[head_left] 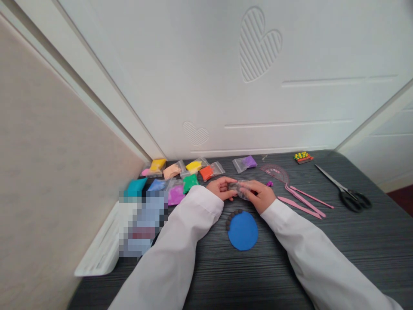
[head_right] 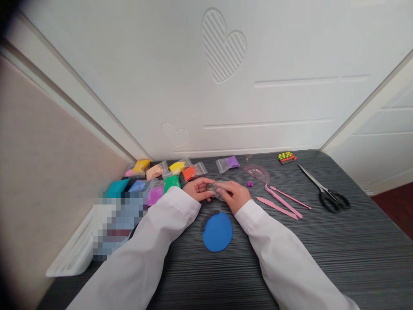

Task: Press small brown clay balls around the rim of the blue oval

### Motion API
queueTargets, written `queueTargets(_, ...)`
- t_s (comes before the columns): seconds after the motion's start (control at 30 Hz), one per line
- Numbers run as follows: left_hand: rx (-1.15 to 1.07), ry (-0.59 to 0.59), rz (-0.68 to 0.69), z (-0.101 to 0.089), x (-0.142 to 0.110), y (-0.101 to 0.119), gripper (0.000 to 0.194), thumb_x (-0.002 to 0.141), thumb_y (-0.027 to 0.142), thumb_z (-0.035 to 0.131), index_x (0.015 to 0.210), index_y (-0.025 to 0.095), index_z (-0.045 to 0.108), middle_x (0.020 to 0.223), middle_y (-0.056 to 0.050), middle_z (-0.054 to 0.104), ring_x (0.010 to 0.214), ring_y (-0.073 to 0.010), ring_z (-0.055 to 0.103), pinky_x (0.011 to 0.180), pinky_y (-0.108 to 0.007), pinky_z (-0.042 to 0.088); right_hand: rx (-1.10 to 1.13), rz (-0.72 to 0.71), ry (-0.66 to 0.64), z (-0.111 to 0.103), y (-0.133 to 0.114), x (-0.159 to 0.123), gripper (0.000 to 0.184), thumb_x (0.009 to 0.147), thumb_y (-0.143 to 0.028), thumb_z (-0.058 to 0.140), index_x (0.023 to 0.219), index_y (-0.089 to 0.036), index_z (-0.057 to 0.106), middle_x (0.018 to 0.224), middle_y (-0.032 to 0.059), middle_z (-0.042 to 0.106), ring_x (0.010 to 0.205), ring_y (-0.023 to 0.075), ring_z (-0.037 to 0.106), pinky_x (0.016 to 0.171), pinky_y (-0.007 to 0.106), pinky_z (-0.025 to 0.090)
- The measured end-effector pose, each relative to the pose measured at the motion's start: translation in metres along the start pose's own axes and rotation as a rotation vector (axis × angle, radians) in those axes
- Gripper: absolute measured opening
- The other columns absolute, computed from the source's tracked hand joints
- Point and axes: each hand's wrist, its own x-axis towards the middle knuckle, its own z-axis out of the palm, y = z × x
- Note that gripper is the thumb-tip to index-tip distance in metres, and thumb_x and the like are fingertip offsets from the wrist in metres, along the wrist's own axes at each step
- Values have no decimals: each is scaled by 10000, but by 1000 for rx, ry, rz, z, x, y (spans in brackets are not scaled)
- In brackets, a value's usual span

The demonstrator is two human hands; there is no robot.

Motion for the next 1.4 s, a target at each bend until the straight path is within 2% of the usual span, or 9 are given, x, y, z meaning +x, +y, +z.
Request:
queueTargets(0.23, -7, -2, 17, 2, 0, 0, 419, 518, 264, 724, 849, 122, 509, 711, -14, 602, 581, -96, 573, 501, -222, 480, 9, 6, 18, 2, -5, 1, 208, 717, -297, 568, 906, -263, 649, 926, 38, 625, 862, 179, 567, 794, 336, 437)
queueTargets(0.53, 26, -62, -14, 0, 1, 0, 389, 523, 266, 720, 809, 126, 498, 648, 5, 590, 542, -90, 564, 485, -214, 473, 42, 2, -9, 3, -4, 3, 174, 710, -285, 569, 852, -238, 656, 938, 49, 604, 849, 176, 557, 709, 309, 457)
queueTargets(0.73, 50, -92, -39, -5, 4, 2, 422, 541, 298, 707, 836, 149, 444, 689, 14, 598, 512, -81, 569, 490, -219, 477, 66, -5, -29, 3, -2, 3, 190, 706, -287, 574, 877, -252, 651, 998, 50, 583, 917, 190, 534, 754, 334, 443)
queueTargets(0.83, 56, -101, -46, -6, 5, 1, 437, 548, 308, 702, 828, 169, 398, 626, 50, 588, 447, -65, 550, 451, -196, 459, 72, -2, -24, 3, -1, 3, 224, 709, -288, 573, 921, -257, 640, 1052, 56, 560, 961, 198, 517, 783, 347, 434)
queueTargets(0.97, 57, -109, -51, -5, 5, 2, 428, 534, 316, 710, 801, 161, 413, 564, 62, 578, 405, -60, 534, 415, -177, 431, 79, -18, -58, 3, 1, 3, 205, 713, -263, 568, 904, -265, 643, 1034, 48, 571, 945, 193, 525, 802, 356, 427)
queueTargets(1.07, 44, -109, -49, -6, 5, 4, 425, 523, 316, 717, 790, 155, 428, 574, 48, 589, 426, -69, 546, 427, -186, 438, 85, -45, -71, 3, 1, 4, 193, 716, -244, 563, 893, -252, 641, 1013, 47, 581, 962, 188, 517, 854, 362, 395)
queueTargets(1.2, 24, -105, -37, -8, 6, 5, 420, 526, 300, 719, 807, 151, 446, 607, 35, 596, 468, -73, 553, 450, -197, 456, 98, -76, -83, 2, 0, 5, 176, 718, -225, 558, 873, -238, 639, 961, 42, 598, 923, 167, 535, 838, 335, 410)
queueTargets(1.4, 2, -53, 20, -11, 6, 5, 449, 591, 307, 679, 927, 162, 418, 660, 21, 592, 525, -81, 557, 446, -186, 440, 91, -50, 18, 1, -2, 4, 145, 708, -244, 569, 829, -230, 648, 906, 51, 607, 861, 167, 560, 789, 324, 440)
